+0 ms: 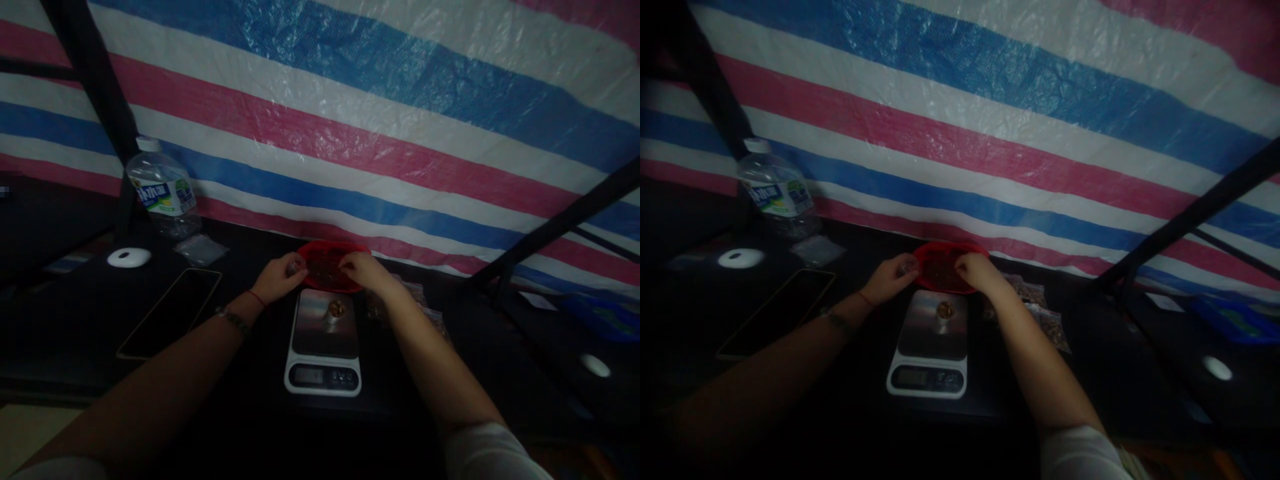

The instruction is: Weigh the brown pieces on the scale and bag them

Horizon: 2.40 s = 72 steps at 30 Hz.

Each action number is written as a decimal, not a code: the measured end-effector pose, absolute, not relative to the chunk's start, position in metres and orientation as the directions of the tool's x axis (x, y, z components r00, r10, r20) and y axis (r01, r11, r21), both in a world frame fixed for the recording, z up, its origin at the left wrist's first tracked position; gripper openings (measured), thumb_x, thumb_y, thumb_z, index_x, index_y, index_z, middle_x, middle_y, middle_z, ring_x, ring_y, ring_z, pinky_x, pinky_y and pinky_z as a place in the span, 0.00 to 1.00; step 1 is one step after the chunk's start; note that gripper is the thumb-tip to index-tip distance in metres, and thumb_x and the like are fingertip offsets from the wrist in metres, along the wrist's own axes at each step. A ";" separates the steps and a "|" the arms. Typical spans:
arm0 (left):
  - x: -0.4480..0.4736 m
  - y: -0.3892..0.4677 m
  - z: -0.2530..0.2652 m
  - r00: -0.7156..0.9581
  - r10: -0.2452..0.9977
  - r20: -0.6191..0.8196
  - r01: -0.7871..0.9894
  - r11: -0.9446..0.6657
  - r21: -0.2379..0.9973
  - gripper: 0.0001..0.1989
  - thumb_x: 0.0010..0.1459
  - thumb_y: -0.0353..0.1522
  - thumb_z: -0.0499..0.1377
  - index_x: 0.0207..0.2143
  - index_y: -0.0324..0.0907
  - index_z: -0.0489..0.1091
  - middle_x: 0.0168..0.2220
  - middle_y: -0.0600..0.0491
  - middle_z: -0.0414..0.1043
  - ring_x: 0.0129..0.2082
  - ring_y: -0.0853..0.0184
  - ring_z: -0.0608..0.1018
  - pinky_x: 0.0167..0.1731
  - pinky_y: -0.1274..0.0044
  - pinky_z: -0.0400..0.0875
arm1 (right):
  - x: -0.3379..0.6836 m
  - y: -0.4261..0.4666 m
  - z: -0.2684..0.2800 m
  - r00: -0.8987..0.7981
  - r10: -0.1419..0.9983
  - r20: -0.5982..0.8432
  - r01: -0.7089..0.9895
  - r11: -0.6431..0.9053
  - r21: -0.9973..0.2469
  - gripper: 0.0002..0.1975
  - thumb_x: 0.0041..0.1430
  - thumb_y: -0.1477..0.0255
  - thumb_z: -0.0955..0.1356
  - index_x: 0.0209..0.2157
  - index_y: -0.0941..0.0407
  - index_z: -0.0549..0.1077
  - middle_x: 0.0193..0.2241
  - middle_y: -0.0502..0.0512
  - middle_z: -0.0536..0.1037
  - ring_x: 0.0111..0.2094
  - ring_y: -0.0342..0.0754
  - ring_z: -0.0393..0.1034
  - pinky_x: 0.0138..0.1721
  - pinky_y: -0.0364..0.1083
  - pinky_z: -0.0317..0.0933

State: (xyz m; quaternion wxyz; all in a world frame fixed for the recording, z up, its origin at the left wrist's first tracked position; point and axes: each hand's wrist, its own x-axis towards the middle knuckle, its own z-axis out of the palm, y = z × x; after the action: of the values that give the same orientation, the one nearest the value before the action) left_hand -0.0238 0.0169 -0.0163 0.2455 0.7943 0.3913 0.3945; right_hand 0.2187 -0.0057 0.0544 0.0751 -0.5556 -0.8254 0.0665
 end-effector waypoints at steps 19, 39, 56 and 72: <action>-0.022 0.017 -0.018 0.408 0.811 0.420 0.419 -0.574 0.704 0.14 0.55 0.41 0.56 0.40 0.41 0.69 0.33 0.53 0.75 0.30 0.67 0.76 0.31 0.77 0.69 | 0.203 0.022 0.020 -0.249 0.958 -0.140 0.964 0.233 -0.126 0.11 0.53 0.74 0.65 0.35 0.58 0.78 0.31 0.56 0.80 0.30 0.45 0.72 0.28 0.41 0.56; -0.021 0.017 -0.017 0.408 0.815 0.411 0.427 -0.569 0.703 0.15 0.55 0.41 0.56 0.40 0.42 0.69 0.33 0.53 0.75 0.29 0.67 0.76 0.30 0.77 0.68 | 0.213 0.018 0.021 -0.252 0.951 -0.178 0.966 0.237 -0.098 0.10 0.52 0.75 0.65 0.32 0.59 0.79 0.29 0.56 0.79 0.27 0.44 0.70 0.27 0.40 0.55; -0.022 0.015 -0.015 0.416 0.806 0.421 0.429 -0.582 0.691 0.15 0.55 0.41 0.56 0.41 0.42 0.69 0.33 0.53 0.75 0.30 0.67 0.76 0.32 0.76 0.68 | 0.208 0.017 0.015 -0.333 0.935 -0.120 0.932 0.306 -0.196 0.13 0.51 0.80 0.66 0.37 0.58 0.78 0.37 0.56 0.80 0.36 0.45 0.73 0.37 0.39 0.60; -0.021 0.016 -0.017 0.405 0.819 0.405 0.433 -0.563 0.704 0.17 0.54 0.42 0.56 0.42 0.41 0.69 0.35 0.51 0.75 0.32 0.65 0.76 0.34 0.75 0.70 | 0.198 -0.035 0.094 -0.417 0.908 -0.041 0.873 0.388 -0.295 0.09 0.49 0.79 0.65 0.32 0.57 0.76 0.29 0.51 0.78 0.29 0.42 0.70 0.31 0.39 0.58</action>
State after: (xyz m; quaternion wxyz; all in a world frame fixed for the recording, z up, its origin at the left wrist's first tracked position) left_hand -0.0209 0.0157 -0.0168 0.2548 0.7986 0.3921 0.3789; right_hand 0.1983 -0.0353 0.0937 0.0637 -0.5363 -0.8305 0.1365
